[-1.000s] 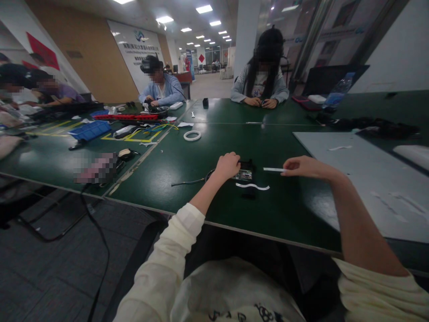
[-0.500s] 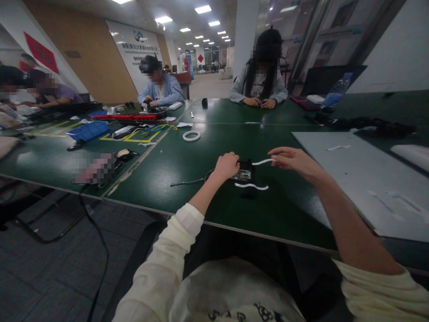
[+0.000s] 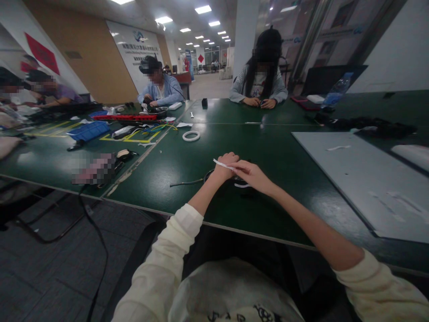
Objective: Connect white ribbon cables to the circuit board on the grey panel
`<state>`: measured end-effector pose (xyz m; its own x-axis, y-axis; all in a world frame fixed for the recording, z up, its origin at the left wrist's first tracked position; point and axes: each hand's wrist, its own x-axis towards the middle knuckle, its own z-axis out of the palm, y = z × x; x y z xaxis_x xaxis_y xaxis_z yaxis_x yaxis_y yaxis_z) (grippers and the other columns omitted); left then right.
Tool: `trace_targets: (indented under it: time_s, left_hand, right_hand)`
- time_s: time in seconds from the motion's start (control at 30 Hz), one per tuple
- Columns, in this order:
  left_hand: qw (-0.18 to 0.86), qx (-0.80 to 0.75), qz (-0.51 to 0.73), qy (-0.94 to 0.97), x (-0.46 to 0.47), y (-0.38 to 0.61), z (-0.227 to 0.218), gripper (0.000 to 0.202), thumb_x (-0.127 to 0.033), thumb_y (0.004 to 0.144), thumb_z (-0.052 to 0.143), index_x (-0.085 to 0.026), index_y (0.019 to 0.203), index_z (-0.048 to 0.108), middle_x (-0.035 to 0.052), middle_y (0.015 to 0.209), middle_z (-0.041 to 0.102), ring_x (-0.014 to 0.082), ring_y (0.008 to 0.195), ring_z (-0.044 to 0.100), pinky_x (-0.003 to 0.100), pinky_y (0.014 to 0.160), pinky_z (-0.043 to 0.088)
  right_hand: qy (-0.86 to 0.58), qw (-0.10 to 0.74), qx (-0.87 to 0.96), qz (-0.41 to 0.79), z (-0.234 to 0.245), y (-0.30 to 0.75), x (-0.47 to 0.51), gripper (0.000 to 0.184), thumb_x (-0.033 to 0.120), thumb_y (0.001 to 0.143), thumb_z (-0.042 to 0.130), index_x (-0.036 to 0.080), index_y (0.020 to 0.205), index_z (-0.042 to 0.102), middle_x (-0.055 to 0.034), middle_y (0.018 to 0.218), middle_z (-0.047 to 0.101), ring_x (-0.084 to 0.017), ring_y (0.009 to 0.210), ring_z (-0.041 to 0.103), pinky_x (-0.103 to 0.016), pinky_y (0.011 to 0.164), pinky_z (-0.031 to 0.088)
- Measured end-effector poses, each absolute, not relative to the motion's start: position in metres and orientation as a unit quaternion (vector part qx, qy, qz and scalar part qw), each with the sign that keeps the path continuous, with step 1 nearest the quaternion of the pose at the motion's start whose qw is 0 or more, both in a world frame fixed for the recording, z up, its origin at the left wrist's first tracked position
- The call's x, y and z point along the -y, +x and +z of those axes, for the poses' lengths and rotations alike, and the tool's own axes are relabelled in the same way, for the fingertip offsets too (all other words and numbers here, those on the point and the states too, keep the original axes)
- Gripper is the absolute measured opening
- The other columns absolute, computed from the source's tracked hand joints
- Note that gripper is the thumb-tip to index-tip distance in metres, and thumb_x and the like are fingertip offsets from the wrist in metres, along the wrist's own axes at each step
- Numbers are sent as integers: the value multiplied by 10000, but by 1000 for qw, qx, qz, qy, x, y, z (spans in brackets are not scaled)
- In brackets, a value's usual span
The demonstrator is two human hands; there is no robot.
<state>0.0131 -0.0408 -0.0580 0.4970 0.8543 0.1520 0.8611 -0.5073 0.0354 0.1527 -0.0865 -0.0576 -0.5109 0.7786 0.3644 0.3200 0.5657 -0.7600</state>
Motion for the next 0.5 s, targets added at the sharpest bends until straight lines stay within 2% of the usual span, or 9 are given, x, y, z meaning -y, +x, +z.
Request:
trace_targets:
  time_s: [0.17, 0.3, 0.4, 0.5]
  left_hand:
    - [6, 504, -64, -862, 38, 13, -58, 196, -270, 845, 477, -206, 1006, 569, 68, 1101, 540, 192, 994, 547, 321, 820, 477]
    - [3, 503, -61, -862, 39, 13, -57, 209, -301, 856, 474, -208, 1018, 567, 70, 1101, 538, 195, 1002, 542, 327, 830, 470]
    - [20, 508, -88, -856, 42, 14, -58, 221, -294, 869, 452, -199, 1033, 567, 72, 1093, 546, 198, 1007, 539, 328, 839, 464]
    - [34, 521, -100, -847, 43, 15, -59, 230, -274, 882, 419, -186, 1030, 572, 73, 1076, 557, 203, 994, 544, 332, 817, 472]
  right_hand:
    - [-353, 291, 872, 171, -58, 156, 90, 401, 322, 907, 400, 296, 1287, 528, -77, 999, 559, -205, 863, 530, -381, 734, 468]
    - [-347, 255, 895, 115, -50, 157, 95, 424, 374, 899, 415, 307, 1309, 501, -89, 1043, 554, -237, 933, 517, -419, 782, 456]
    - [-367, 278, 879, 126, -47, 173, 83, 471, 407, 903, 398, 296, 1359, 424, -83, 1148, 531, -233, 1036, 508, -420, 884, 434]
    - [-463, 319, 817, 125, -53, 219, 51, 554, 464, 888, 395, 223, 1387, 371, -115, 1243, 482, -234, 1089, 506, -398, 932, 419]
